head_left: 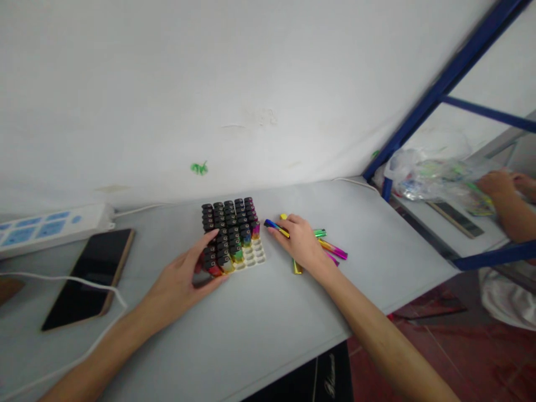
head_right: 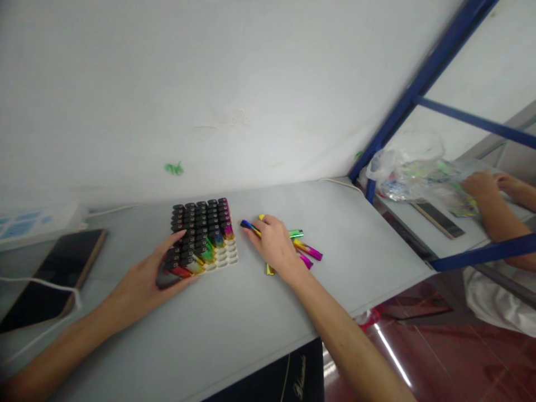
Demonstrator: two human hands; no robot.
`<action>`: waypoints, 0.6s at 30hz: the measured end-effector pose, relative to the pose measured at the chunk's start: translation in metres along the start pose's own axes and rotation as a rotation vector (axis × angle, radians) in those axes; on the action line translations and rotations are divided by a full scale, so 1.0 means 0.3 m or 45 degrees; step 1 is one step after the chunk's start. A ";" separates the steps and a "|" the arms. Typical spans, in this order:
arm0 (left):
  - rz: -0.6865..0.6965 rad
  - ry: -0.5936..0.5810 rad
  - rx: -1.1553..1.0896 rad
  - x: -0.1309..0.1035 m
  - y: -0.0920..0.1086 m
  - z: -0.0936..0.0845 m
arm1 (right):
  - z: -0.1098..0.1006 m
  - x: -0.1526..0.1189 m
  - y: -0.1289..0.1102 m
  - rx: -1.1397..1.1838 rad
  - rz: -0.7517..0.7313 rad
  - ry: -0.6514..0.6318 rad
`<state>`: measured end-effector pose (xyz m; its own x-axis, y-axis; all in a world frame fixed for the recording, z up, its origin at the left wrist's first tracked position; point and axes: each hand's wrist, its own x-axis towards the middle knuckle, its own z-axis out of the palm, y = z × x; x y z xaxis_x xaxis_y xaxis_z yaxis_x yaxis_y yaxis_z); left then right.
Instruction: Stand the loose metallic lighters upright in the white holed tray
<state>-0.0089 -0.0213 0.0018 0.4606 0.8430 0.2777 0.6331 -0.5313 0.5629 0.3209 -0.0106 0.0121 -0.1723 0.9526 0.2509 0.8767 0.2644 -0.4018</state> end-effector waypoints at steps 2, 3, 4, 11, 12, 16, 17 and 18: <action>0.003 0.004 0.002 0.001 0.000 -0.001 | -0.003 0.002 -0.008 -0.031 0.012 -0.024; -0.007 0.005 0.005 0.002 0.001 -0.001 | -0.005 0.003 -0.011 -0.041 0.018 -0.027; -0.017 0.007 0.005 0.002 0.001 -0.001 | -0.006 0.003 -0.013 -0.048 0.025 -0.027; -0.016 0.016 0.009 0.001 0.006 -0.001 | -0.029 0.001 0.004 0.196 -0.057 0.019; -0.010 0.020 0.005 0.000 0.007 -0.001 | -0.036 -0.001 0.005 0.292 -0.046 0.045; 0.007 0.018 -0.016 -0.004 0.009 -0.003 | -0.051 -0.011 -0.008 0.790 0.153 0.044; 0.008 0.013 -0.021 -0.005 0.010 -0.003 | -0.050 -0.014 -0.016 0.931 0.189 0.012; 0.004 0.007 -0.023 -0.006 0.011 -0.004 | -0.049 -0.017 -0.025 1.070 0.210 -0.023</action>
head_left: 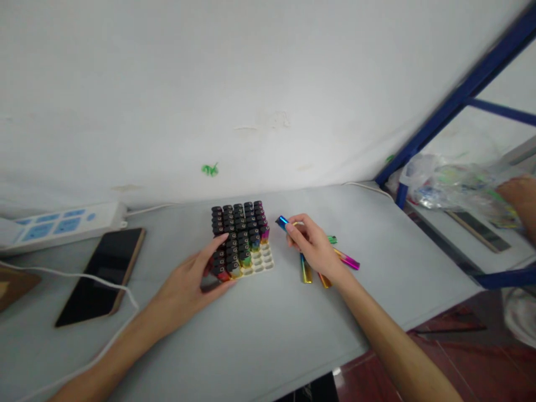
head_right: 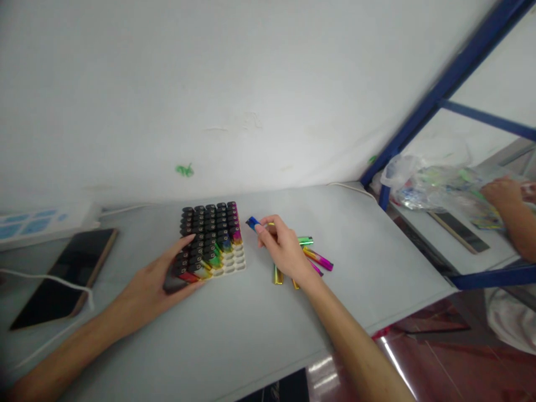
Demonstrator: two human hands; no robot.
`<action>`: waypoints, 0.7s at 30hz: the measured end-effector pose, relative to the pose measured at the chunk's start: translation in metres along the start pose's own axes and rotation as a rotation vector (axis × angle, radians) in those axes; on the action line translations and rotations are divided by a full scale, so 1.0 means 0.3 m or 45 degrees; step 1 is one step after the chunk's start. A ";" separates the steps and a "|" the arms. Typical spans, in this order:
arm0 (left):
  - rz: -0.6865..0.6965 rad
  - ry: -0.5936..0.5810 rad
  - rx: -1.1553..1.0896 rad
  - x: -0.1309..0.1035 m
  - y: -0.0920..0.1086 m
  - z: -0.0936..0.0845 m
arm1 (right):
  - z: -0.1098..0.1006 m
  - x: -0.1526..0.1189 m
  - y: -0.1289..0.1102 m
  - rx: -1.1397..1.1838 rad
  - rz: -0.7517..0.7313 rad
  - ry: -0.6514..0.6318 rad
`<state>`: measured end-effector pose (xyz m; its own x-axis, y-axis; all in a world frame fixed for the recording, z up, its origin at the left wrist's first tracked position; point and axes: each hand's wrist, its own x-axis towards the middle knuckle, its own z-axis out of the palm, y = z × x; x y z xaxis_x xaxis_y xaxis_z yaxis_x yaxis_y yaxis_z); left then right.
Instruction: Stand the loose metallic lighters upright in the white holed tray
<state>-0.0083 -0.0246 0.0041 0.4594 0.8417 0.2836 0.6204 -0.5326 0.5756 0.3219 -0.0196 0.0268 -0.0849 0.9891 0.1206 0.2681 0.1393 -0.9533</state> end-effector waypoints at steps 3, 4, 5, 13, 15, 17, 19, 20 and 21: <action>-0.007 -0.011 0.000 -0.001 0.004 -0.002 | 0.021 -0.011 -0.021 0.325 0.063 -0.119; -0.012 -0.011 0.002 -0.001 0.006 -0.002 | 0.025 -0.014 -0.030 0.397 0.081 -0.156; -0.018 -0.016 0.005 -0.002 0.007 -0.003 | 0.028 -0.018 -0.039 0.451 0.095 -0.192; 0.022 -0.020 0.012 -0.005 0.008 -0.002 | 0.040 -0.031 -0.067 0.535 0.091 -0.331; 0.011 -0.021 0.004 -0.004 0.008 -0.002 | 0.047 -0.031 -0.066 0.552 0.099 -0.320; -0.005 -0.021 -0.004 -0.004 0.009 -0.002 | 0.054 -0.032 -0.065 0.606 0.128 -0.303; -0.026 -0.017 -0.005 -0.003 0.008 -0.003 | 0.061 -0.033 -0.064 0.632 0.190 -0.307; -0.031 -0.011 -0.005 -0.002 0.007 -0.003 | 0.064 -0.034 -0.062 0.609 0.218 -0.305; -0.033 -0.006 -0.006 -0.002 0.006 -0.003 | 0.066 -0.034 -0.061 0.559 0.232 -0.293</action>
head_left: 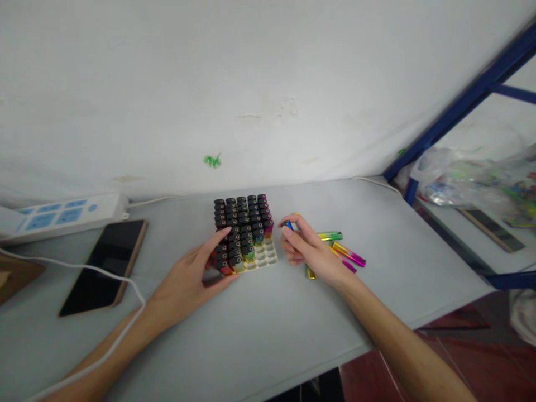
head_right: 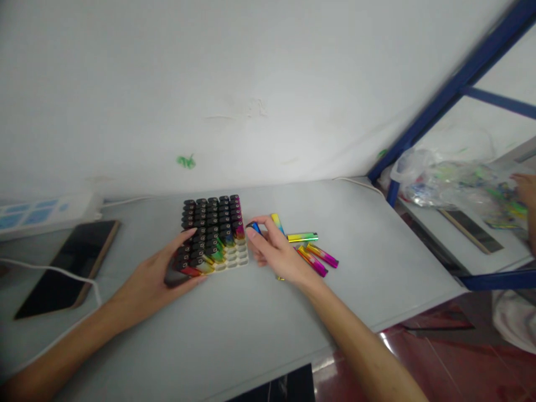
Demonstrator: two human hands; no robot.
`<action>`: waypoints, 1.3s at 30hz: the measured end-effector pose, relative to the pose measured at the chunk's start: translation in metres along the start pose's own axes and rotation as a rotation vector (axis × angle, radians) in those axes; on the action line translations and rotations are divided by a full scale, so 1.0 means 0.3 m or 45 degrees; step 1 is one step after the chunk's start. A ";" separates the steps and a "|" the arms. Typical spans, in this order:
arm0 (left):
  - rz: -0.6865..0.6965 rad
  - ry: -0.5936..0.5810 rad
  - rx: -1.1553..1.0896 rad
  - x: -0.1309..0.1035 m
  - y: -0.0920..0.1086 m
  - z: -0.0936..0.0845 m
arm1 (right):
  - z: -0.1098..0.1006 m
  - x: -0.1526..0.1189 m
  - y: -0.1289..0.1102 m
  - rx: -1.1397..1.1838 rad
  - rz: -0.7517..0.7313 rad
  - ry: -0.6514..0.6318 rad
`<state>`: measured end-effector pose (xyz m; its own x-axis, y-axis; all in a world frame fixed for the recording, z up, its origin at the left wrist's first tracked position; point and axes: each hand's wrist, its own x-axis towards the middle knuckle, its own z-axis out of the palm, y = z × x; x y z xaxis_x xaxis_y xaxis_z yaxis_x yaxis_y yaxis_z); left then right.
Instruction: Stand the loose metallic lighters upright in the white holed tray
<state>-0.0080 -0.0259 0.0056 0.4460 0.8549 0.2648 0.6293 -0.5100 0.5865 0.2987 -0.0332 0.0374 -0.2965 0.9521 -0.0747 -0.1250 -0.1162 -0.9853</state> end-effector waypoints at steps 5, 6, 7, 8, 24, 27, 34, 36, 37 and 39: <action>0.004 -0.002 -0.001 0.002 -0.013 0.005 | 0.008 0.010 0.017 -0.387 -0.091 0.201; -0.002 -0.008 0.008 0.002 -0.015 0.006 | 0.010 0.012 0.021 -0.430 -0.097 0.227; -0.007 -0.012 0.018 0.003 -0.017 0.007 | 0.012 0.014 0.024 -0.458 -0.098 0.250; -0.013 -0.015 0.027 0.003 -0.018 0.007 | 0.013 0.016 0.027 -0.475 -0.092 0.269; -0.044 -0.027 0.060 0.010 -0.007 -0.002 | 0.015 0.022 0.027 -0.662 -0.183 0.388; -0.017 -0.029 0.088 0.005 -0.008 -0.002 | 0.012 0.010 0.010 -0.648 -0.259 0.400; 0.048 -0.028 0.071 -0.001 -0.015 0.004 | -0.011 -0.003 0.004 -0.794 -0.536 0.336; 0.060 -0.021 0.043 0.001 -0.014 0.007 | -0.004 -0.008 -0.003 -0.898 -0.570 0.350; 0.061 -0.025 0.034 0.001 -0.013 0.008 | 0.002 -0.011 -0.006 -0.946 -0.578 0.346; 0.073 -0.024 0.026 0.003 -0.011 0.009 | 0.013 -0.014 -0.012 -1.013 -0.585 0.335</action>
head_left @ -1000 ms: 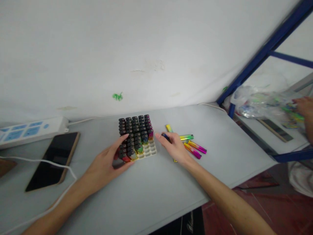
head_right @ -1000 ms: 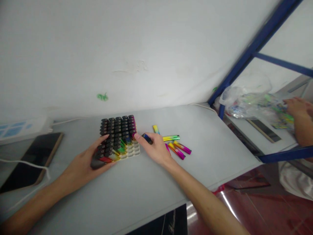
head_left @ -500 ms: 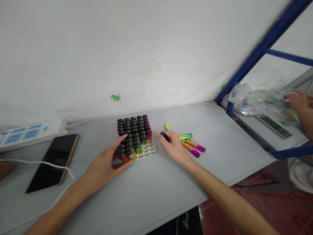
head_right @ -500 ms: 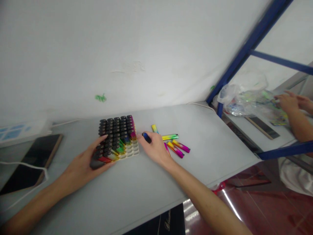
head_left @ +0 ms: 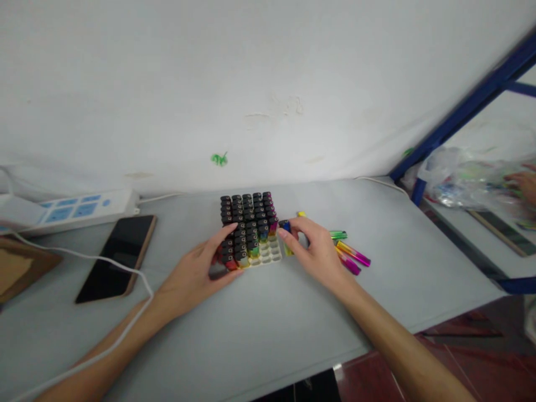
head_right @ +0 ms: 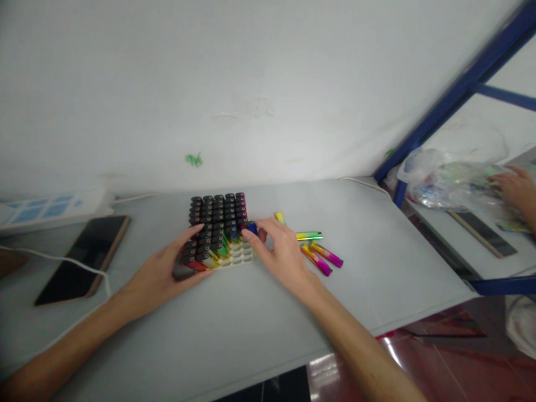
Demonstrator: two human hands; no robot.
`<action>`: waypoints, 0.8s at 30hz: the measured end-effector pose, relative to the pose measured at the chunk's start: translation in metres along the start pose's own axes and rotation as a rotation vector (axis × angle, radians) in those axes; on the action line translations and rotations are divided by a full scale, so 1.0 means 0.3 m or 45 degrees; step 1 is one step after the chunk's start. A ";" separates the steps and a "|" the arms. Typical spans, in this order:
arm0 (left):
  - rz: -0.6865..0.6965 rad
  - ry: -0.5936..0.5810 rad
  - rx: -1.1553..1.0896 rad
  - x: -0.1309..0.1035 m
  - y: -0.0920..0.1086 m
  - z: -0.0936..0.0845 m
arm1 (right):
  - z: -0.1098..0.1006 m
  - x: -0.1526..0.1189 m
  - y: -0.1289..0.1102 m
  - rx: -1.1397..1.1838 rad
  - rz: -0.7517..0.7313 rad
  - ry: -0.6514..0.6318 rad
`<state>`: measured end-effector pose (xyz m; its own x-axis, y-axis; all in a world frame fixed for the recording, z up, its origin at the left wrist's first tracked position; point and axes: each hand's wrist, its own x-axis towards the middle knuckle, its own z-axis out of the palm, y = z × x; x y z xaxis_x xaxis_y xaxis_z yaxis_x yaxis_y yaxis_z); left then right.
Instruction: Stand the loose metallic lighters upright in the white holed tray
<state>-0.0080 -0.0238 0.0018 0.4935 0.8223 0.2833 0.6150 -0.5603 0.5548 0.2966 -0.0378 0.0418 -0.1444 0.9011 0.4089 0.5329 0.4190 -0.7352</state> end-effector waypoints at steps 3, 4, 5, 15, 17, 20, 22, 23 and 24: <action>0.004 0.000 -0.006 -0.001 0.001 0.000 | 0.012 0.000 -0.004 -0.035 0.017 -0.049; 0.005 -0.003 -0.008 -0.002 0.001 -0.001 | 0.017 0.000 0.000 -0.040 0.015 -0.074; -0.001 -0.009 -0.006 -0.003 0.002 -0.001 | 0.023 0.000 0.006 -0.045 0.005 -0.098; 0.002 0.013 -0.011 -0.001 -0.008 0.007 | 0.065 -0.011 0.040 -0.250 -0.169 -0.205; -0.016 0.012 -0.031 0.000 -0.012 0.007 | 0.065 -0.003 0.031 -0.377 -0.212 -0.261; -0.026 0.008 -0.037 0.001 -0.013 0.005 | 0.064 0.010 0.005 -0.541 -0.252 -0.397; -0.033 -0.002 -0.011 0.003 -0.010 0.002 | 0.068 0.010 -0.014 -0.643 -0.248 -0.426; -0.033 -0.004 0.011 0.004 -0.007 0.000 | 0.071 0.007 -0.023 -0.695 -0.235 -0.417; -0.039 -0.007 0.035 0.005 -0.005 -0.003 | 0.074 0.002 -0.030 -0.743 -0.215 -0.405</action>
<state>-0.0087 -0.0217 0.0020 0.4777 0.8386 0.2620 0.6463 -0.5374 0.5417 0.2732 -0.0385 0.0366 -0.4553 0.8550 0.2484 0.8307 0.5083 -0.2272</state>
